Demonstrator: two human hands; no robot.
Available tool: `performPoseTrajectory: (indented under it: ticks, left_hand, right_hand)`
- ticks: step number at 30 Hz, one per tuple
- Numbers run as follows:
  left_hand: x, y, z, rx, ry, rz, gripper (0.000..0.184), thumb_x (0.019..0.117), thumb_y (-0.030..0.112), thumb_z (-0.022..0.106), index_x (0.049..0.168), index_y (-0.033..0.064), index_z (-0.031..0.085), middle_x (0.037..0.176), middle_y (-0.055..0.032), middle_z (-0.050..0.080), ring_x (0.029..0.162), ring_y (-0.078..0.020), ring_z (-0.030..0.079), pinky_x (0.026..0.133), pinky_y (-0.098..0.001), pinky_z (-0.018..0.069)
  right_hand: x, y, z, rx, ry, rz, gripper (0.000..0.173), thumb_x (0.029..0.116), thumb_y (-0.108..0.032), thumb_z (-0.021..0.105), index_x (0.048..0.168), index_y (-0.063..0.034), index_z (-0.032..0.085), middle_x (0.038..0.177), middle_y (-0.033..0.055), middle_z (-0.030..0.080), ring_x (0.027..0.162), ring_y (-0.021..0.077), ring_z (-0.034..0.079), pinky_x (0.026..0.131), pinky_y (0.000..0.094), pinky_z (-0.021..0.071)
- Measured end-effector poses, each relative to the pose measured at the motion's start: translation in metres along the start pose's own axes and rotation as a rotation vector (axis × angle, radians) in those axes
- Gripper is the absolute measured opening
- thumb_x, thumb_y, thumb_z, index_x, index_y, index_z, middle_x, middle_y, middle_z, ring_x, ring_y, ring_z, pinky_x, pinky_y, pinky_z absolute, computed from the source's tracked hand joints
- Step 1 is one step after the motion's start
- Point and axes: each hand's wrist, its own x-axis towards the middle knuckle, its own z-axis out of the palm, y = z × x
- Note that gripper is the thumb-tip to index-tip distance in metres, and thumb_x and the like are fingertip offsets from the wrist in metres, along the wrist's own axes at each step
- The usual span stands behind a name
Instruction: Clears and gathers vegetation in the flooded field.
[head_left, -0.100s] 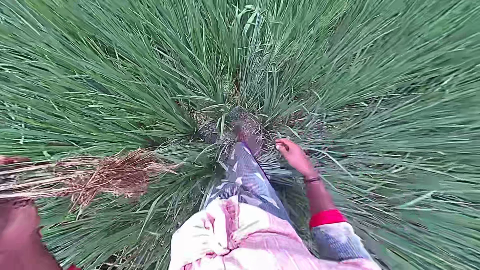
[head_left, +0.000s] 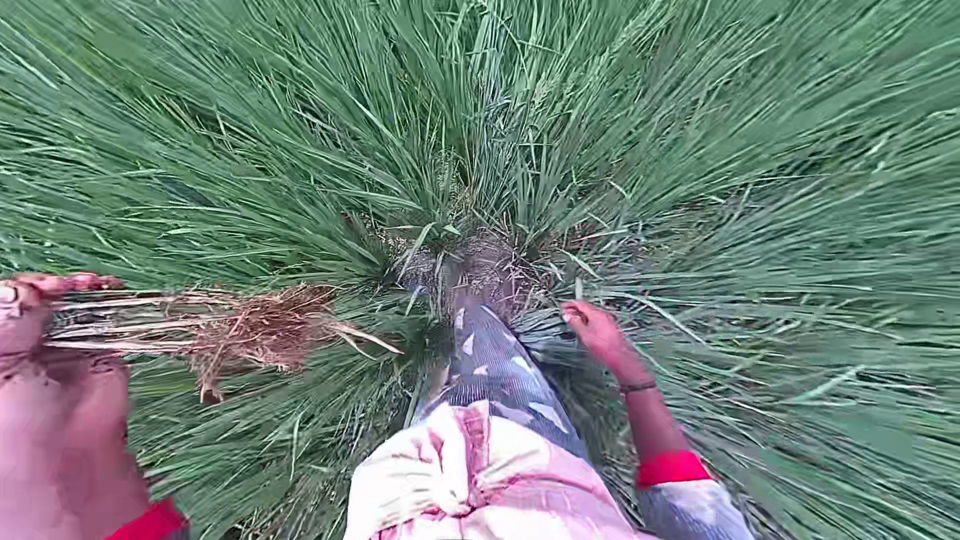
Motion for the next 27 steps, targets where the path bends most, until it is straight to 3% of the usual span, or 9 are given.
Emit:
performPoseTrajectory:
  ticks: [3,5,8,11,15,18,22,24,27]
  left_hand:
    - [0.016,-0.015,0.080,-0.051,-0.040,-0.105,0.021,0.1089,0.009,0.039,0.121,0.0135,0.056,0.106,0.0032,0.072,0.103,-0.0099,0.070,0.095,-0.0277,0.0579]
    - [0.013,-0.026,0.132,-0.030,-0.043,-0.250,0.026,0.1071,0.002,0.038,0.125,0.0110,0.055,0.097,0.0039,0.073,0.093,-0.0072,0.072,0.088,-0.0241,0.0591]
    - [0.005,-0.060,0.187,0.045,-0.177,-0.500,0.033,0.1058,0.000,0.032,0.109,0.0079,0.064,0.088,0.0031,0.075,0.088,-0.0058,0.071,0.084,-0.0216,0.0580]
    - [-0.008,-0.117,0.233,0.226,-0.376,-0.775,0.029,0.1057,0.001,0.039,0.104,0.0056,0.067,0.094,0.0044,0.074,0.093,-0.0018,0.068,0.087,-0.0193,0.0536]
    - [-0.029,-0.244,0.279,0.406,-0.761,-1.072,0.026,0.1068,0.009,0.047,0.121,-0.0020,0.065,0.115,-0.0021,0.069,0.109,-0.0028,0.060,0.103,-0.0245,0.0445]
    - [-0.036,-0.354,0.318,0.399,-0.812,-1.146,0.026,0.1060,0.012,0.051,0.123,-0.0045,0.063,0.117,-0.0082,0.067,0.110,-0.0069,0.060,0.104,-0.0266,0.0453]
    - [-0.002,-0.502,0.368,0.551,-0.801,-1.087,0.042,0.1111,0.015,0.040,0.144,-0.0120,0.045,0.147,-0.0287,0.050,0.139,-0.0302,0.047,0.118,-0.0407,0.0336]
    - [0.027,-0.574,0.377,0.626,-0.752,-0.987,0.045,0.1123,0.015,0.036,0.147,-0.0133,0.041,0.150,-0.0316,0.045,0.143,-0.0340,0.043,0.120,-0.0409,0.0308]
    - [0.066,-0.659,0.357,0.708,-0.491,-0.884,0.052,0.1136,0.030,0.034,0.143,-0.0112,0.048,0.144,-0.0331,0.051,0.138,-0.0415,0.048,0.117,-0.0516,0.0344]
  right_hand:
    - [-0.018,0.019,-0.007,0.061,0.073,0.024,0.033,0.1039,-0.006,0.050,0.131,0.0103,0.060,0.124,0.0291,0.066,0.114,0.0353,0.066,0.102,0.0475,0.0496]
    - [-0.013,0.015,-0.017,0.073,0.078,0.055,0.033,0.1037,-0.005,0.051,0.131,0.0112,0.059,0.126,0.0295,0.065,0.116,0.0357,0.065,0.103,0.0474,0.0488]
    - [0.024,-0.012,-0.023,0.088,0.109,0.023,0.032,0.1045,-0.005,0.049,0.129,0.0111,0.061,0.127,0.0303,0.063,0.116,0.0388,0.064,0.101,0.0504,0.0487]
    - [0.086,-0.042,-0.009,0.114,0.119,-0.056,0.030,0.1028,0.000,0.046,0.124,0.0112,0.064,0.123,0.0292,0.066,0.115,0.0385,0.065,0.101,0.0511,0.0492]
    - [0.173,-0.056,0.037,0.169,0.139,-0.149,0.028,0.0974,0.006,0.048,0.116,0.0109,0.069,0.125,0.0299,0.065,0.119,0.0428,0.063,0.103,0.0524,0.0483]
    - [0.256,-0.030,0.088,0.270,0.220,-0.178,0.031,0.0942,0.010,0.046,0.116,0.0123,0.068,0.129,0.0302,0.064,0.120,0.0387,0.064,0.103,0.0452,0.0509]
    - [0.394,0.033,0.173,0.367,0.221,0.185,0.037,0.1029,0.007,0.040,0.136,0.0150,0.054,0.139,0.0334,0.056,0.132,0.0387,0.055,0.115,0.0426,0.0403]
    - [0.453,0.086,0.214,0.194,0.099,0.311,0.042,0.1043,0.003,0.044,0.144,0.0153,0.045,0.147,0.0352,0.049,0.141,0.0420,0.046,0.120,0.0462,0.0319]
    - [0.502,0.172,0.231,-0.456,-0.312,0.262,0.053,0.1072,-0.013,0.043,0.158,-0.0007,0.034,0.164,0.0252,0.031,0.153,0.0402,0.028,0.124,0.0538,0.0200]
